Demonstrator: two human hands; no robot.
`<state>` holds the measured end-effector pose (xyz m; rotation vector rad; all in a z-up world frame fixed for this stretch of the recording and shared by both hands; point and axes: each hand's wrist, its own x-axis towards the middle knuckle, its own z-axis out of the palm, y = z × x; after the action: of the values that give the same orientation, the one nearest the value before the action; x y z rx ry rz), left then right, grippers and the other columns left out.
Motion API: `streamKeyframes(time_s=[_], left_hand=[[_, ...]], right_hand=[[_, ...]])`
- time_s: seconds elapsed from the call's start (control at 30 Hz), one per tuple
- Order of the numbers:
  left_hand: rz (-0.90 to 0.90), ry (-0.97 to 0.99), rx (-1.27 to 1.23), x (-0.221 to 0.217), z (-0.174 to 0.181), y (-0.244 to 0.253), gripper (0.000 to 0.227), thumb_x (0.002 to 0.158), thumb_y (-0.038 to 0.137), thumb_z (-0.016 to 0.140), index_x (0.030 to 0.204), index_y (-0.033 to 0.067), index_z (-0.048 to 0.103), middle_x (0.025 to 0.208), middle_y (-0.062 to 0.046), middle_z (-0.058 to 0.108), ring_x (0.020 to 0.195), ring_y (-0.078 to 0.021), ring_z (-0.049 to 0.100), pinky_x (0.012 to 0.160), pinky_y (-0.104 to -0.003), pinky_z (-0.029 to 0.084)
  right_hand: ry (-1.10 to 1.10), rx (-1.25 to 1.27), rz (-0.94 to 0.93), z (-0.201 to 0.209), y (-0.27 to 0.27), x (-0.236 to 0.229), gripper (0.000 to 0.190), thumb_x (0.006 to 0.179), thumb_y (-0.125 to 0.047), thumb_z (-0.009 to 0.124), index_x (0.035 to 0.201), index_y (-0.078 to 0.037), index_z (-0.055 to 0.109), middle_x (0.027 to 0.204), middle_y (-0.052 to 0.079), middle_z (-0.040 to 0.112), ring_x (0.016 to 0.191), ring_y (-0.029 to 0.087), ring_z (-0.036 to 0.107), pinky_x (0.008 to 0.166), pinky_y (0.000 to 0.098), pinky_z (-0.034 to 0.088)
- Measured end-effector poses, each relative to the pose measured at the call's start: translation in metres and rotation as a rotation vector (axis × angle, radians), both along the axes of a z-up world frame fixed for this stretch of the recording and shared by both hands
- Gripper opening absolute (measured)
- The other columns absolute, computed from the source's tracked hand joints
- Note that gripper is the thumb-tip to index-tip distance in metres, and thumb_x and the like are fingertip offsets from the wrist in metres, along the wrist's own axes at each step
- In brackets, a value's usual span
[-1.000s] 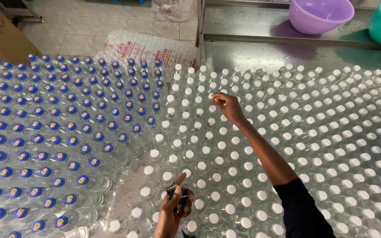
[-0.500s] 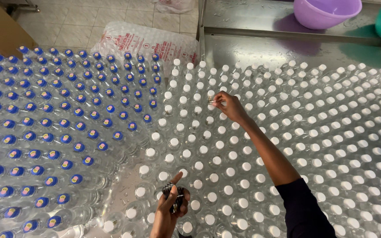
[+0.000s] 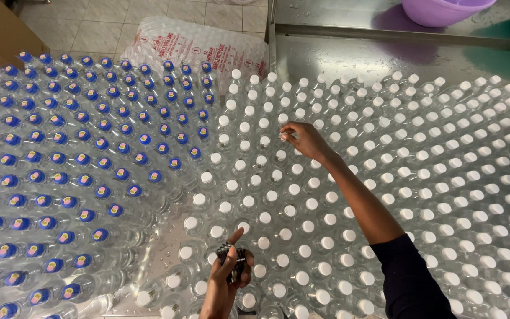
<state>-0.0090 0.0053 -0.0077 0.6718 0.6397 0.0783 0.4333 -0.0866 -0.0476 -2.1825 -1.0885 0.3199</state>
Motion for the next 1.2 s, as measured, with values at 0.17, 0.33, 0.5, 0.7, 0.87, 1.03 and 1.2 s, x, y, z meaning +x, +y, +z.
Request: streamKeyframes(time_s=[0.17,0.33,0.5,0.7,0.87,1.03,1.2], left_hand=[[0.018,-0.026,-0.006,-0.004,-0.002,0.001,0.071,0.102,0.039,0.061,0.165,0.0072,0.050,0.083,-0.012,0.069,0.055,-0.0141,0.048,0.050,-0.030,0.032],[0.013,0.007,-0.019,-0.004,-0.004,0.000,0.075,0.101,0.042,0.062,0.166,0.0082,0.049,0.084,-0.011,0.069,0.056,-0.0134,0.049,0.051,-0.031,0.030],[-0.012,0.006,0.042,0.008,0.007,-0.008,0.074,0.099,0.044,0.061,0.165,0.0112,0.052,0.082,-0.009,0.068,0.056,-0.0126,0.047,0.052,-0.031,0.030],[-0.048,-0.066,0.090,0.019,0.026,-0.024,0.081,0.101,0.042,0.060,0.172,0.0107,0.038,0.086,-0.010,0.072,0.059,-0.0131,0.046,0.056,-0.032,0.033],[-0.169,-0.197,0.120,0.017,0.029,-0.040,0.077,0.103,0.042,0.057,0.171,0.0119,0.038,0.088,-0.009,0.069,0.056,-0.0122,0.046,0.052,-0.028,0.032],[-0.317,-0.235,0.178,-0.006,0.039,-0.047,0.043,0.100,0.032,0.067,0.125,-0.0029,0.066,0.080,-0.012,0.069,0.054,-0.0135,0.048,0.049,-0.029,0.033],[-0.372,-0.376,0.214,-0.033,0.021,-0.054,0.071,0.104,0.045,0.058,0.163,0.0074,0.049,0.084,-0.007,0.063,0.052,-0.0081,0.044,0.047,-0.024,0.026]], right_hand=[[-0.185,-0.035,0.014,-0.038,-0.012,0.012,0.015,0.101,-0.020,0.080,0.111,-0.013,0.072,0.112,0.001,0.083,0.117,0.034,0.063,0.095,0.0470,0.050],[-0.243,-0.080,0.001,-0.040,-0.013,0.014,0.025,0.101,-0.021,0.081,0.114,-0.012,0.062,0.109,0.003,0.080,0.110,0.031,0.062,0.092,0.0462,0.049],[-0.252,-0.128,0.062,-0.029,-0.005,0.014,0.039,0.093,-0.018,0.087,0.119,-0.013,0.058,0.122,0.011,0.079,0.104,0.031,0.075,0.117,0.0475,0.038],[0.203,0.068,0.167,0.075,-0.033,-0.121,0.024,0.096,-0.024,0.082,0.115,-0.013,0.072,0.111,0.005,0.079,0.105,0.018,0.076,0.096,0.0340,0.062],[0.449,0.125,0.459,0.113,-0.071,-0.242,0.024,0.091,-0.023,0.087,0.106,-0.016,0.070,0.105,0.005,0.077,0.114,0.022,0.077,0.093,0.0340,0.063],[0.510,0.182,0.325,0.125,-0.096,-0.299,0.019,0.092,-0.010,0.090,0.097,-0.020,0.075,0.100,-0.001,0.074,0.091,0.015,0.071,0.085,0.0307,0.057],[0.586,0.277,0.144,0.135,-0.106,-0.344,0.017,0.092,-0.003,0.087,0.091,-0.007,0.071,0.114,0.010,0.084,0.057,0.016,0.076,0.059,0.0266,0.063]])
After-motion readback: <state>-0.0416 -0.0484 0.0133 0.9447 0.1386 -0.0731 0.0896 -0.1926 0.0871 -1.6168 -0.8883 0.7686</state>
